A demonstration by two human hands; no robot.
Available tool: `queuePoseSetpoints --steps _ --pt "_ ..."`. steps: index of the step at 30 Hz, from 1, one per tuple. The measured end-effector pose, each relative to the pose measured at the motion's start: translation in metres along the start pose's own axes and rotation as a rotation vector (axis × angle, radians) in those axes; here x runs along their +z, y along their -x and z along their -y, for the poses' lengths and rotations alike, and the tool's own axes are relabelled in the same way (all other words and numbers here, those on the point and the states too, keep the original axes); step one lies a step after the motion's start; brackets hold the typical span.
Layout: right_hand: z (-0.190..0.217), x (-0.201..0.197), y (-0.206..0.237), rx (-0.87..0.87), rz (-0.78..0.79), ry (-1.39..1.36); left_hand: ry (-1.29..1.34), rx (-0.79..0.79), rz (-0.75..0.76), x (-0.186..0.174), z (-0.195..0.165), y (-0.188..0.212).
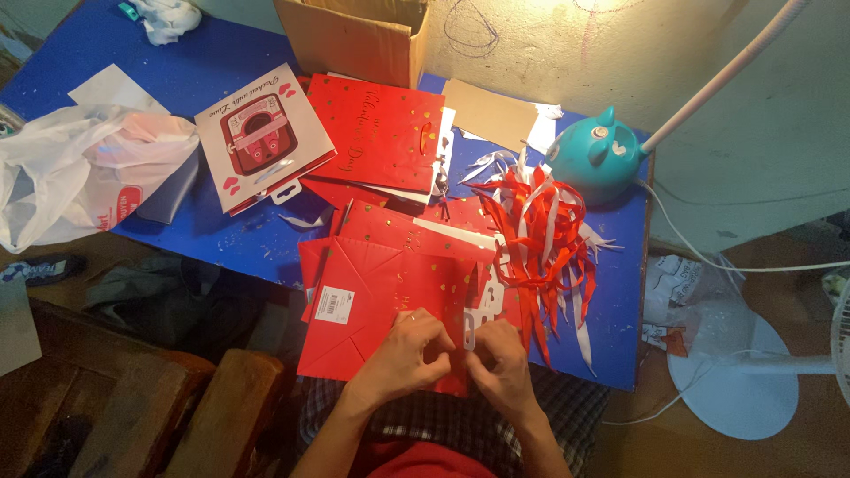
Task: The person sits at a table decorating red Valentine's Day gift bags. They attach white ribbon bows and press adhesive gift tags onto the front of each bag, working through a stack of bags one at a time and setting finished bags on the pile.
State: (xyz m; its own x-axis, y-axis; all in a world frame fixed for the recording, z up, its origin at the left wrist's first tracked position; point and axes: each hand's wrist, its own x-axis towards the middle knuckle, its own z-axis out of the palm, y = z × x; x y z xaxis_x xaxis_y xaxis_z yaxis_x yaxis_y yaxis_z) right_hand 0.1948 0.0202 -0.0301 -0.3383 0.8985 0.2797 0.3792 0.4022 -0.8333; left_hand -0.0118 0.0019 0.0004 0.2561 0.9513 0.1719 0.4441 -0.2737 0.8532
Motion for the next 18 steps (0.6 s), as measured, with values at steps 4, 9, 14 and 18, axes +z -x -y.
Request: queuePoseSetpoints --steps 4,9,14,18 --pt "0.002 0.000 -0.001 0.003 0.009 -0.007 0.028 -0.002 0.011 -0.003 -0.001 0.000" --pt "0.004 -0.001 -0.001 0.001 0.021 0.032 0.015 -0.082 0.078 -0.005 -0.001 -0.003" --pt "0.005 -0.001 -0.003 -0.023 0.035 0.039 0.011 -0.137 0.160 -0.010 -0.002 -0.010" --pt "0.005 -0.002 -0.003 -0.045 0.029 0.033 0.091 -0.252 0.250 -0.016 0.001 -0.017"
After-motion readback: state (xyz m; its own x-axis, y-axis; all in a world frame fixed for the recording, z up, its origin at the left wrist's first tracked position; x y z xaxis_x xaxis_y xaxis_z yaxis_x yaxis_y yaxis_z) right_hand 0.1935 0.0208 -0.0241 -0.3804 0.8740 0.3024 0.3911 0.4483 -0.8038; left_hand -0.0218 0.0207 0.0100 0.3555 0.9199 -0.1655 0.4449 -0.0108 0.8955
